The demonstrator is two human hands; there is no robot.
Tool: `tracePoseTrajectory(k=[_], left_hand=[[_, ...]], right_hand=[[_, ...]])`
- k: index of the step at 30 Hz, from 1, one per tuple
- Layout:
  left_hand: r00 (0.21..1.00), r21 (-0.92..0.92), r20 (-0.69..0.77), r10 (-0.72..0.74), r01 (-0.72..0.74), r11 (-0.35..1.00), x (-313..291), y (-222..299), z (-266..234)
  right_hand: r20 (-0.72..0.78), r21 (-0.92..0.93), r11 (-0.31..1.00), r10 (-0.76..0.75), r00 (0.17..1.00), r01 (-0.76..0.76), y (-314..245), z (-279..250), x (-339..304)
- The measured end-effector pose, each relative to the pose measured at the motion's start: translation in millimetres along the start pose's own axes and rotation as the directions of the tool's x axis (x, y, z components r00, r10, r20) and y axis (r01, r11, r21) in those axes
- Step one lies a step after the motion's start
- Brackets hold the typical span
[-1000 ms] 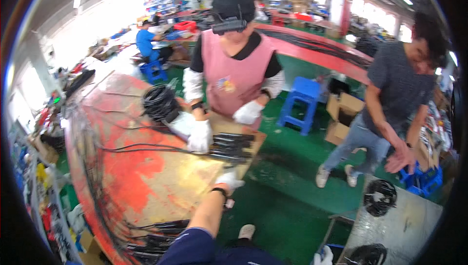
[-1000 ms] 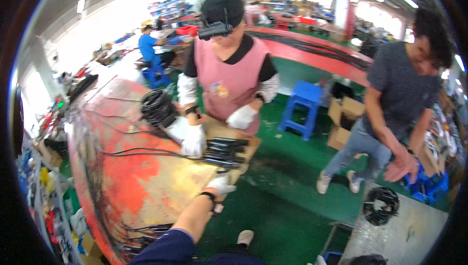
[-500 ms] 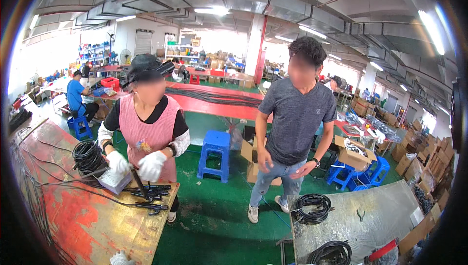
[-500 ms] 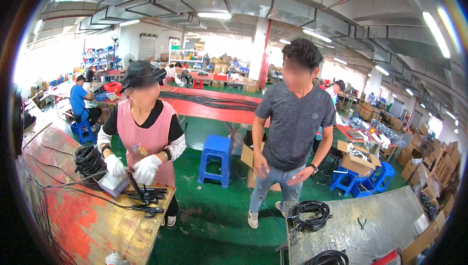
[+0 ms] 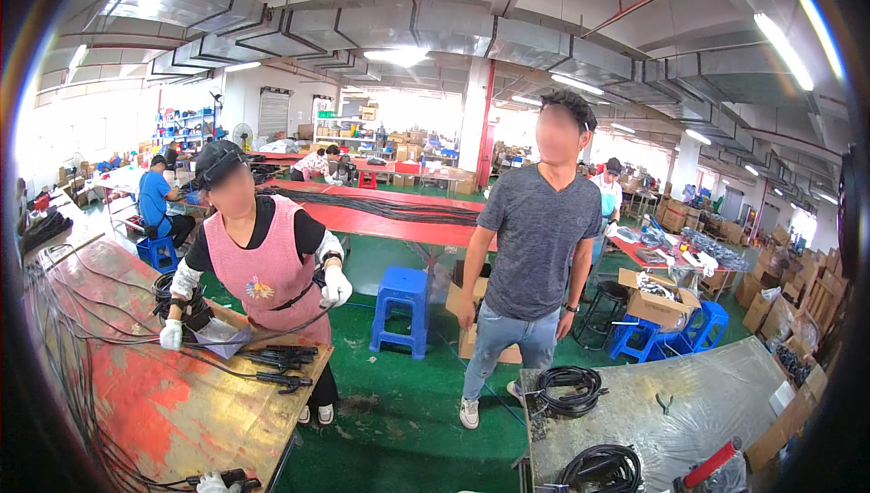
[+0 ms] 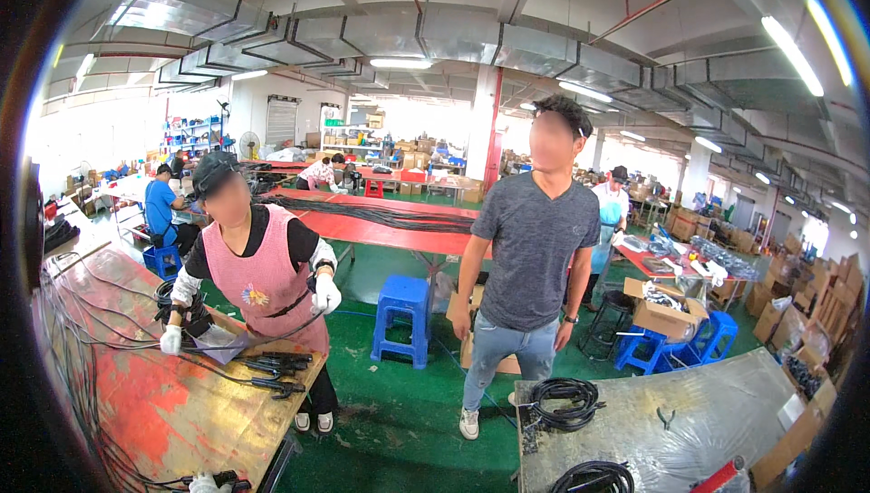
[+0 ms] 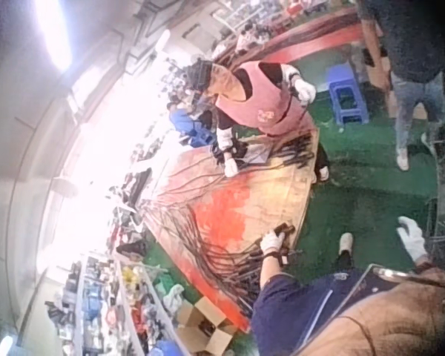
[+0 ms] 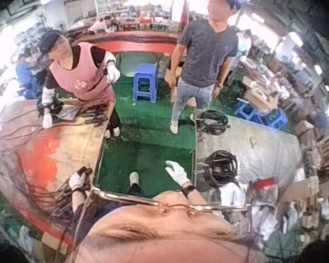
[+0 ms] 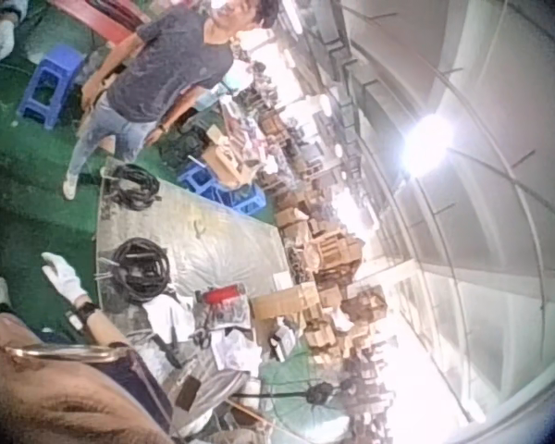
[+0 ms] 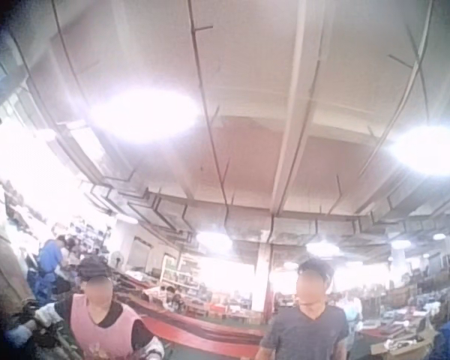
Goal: The person is bundling long black electrical cables using zip ties at a factory workbench.
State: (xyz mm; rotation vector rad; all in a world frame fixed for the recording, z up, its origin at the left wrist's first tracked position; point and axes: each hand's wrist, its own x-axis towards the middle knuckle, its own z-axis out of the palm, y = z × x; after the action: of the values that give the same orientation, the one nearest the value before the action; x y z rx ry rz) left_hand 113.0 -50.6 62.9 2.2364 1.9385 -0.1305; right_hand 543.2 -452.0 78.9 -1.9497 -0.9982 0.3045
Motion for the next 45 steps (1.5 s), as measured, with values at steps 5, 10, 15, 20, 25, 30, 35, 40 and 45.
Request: tracePoseTrajectory(k=[5, 10, 15, 20, 25, 30, 35, 40, 45], left_hand=[[0.976, -0.177, -0.213, 0.05, -0.089, 0.98, 18.8, -36.8, 66.7], [0.981, -0.112, -0.191, -0.03, 0.009, 0.994, 29.6, -47.8, 79.9], [1.0, -0.015, -0.002, 0.013, -0.013, 1.0, -11.4, -19.2, 10.2], [0.995, -0.069, 0.095, 0.039, -0.032, 0.997, -0.8, 12.3, -25.3], [0.994, -0.085, 0.104, 0.034, -0.025, 0.996, 2.9, 3.3, -1.9], [0.999, -0.109, 0.012, 0.031, -0.03, 0.994, -26.0, -5.3, -23.1], [0.958, -0.094, -0.066, 0.279, -0.285, 0.954, -41.1, 19.0, -29.7], [0.927, -0.167, -0.198, 0.317, -0.351, 0.921, -45.4, 60.0, -55.5], [0.93, -0.083, -0.139, 0.34, -0.353, 0.932, -32.2, 60.7, -49.6]], right_hand=[[0.094, 0.048, 0.998, -0.032, 0.995, 0.028, -2.7, 11.3, -20.4], [0.166, 0.022, 0.999, -0.031, 0.986, 0.028, 2.5, 16.7, -21.5], [0.17, 0.039, 0.999, -0.031, 0.985, 0.024, -9.7, 9.9, -6.3], [0.211, -0.046, 0.996, -0.063, 0.975, 0.075, -26.2, -1.2, 15.3], [0.322, -0.013, 0.999, 0.052, 0.945, -0.051, 23.2, 15.3, 28.5], [0.363, 0.119, 0.98, 0.104, 0.926, -0.157, 34.4, 37.9, 39.9], [0.438, 0.135, 0.983, 0.053, 0.898, -0.124, 41.2, 63.9, 49.8], [0.442, 0.172, 0.982, -0.011, 0.897, -0.073, 46.8, 74.6, 56.0], [0.397, 0.123, 0.992, -0.024, 0.917, -0.027, -12.4, 69.6, 63.3]])
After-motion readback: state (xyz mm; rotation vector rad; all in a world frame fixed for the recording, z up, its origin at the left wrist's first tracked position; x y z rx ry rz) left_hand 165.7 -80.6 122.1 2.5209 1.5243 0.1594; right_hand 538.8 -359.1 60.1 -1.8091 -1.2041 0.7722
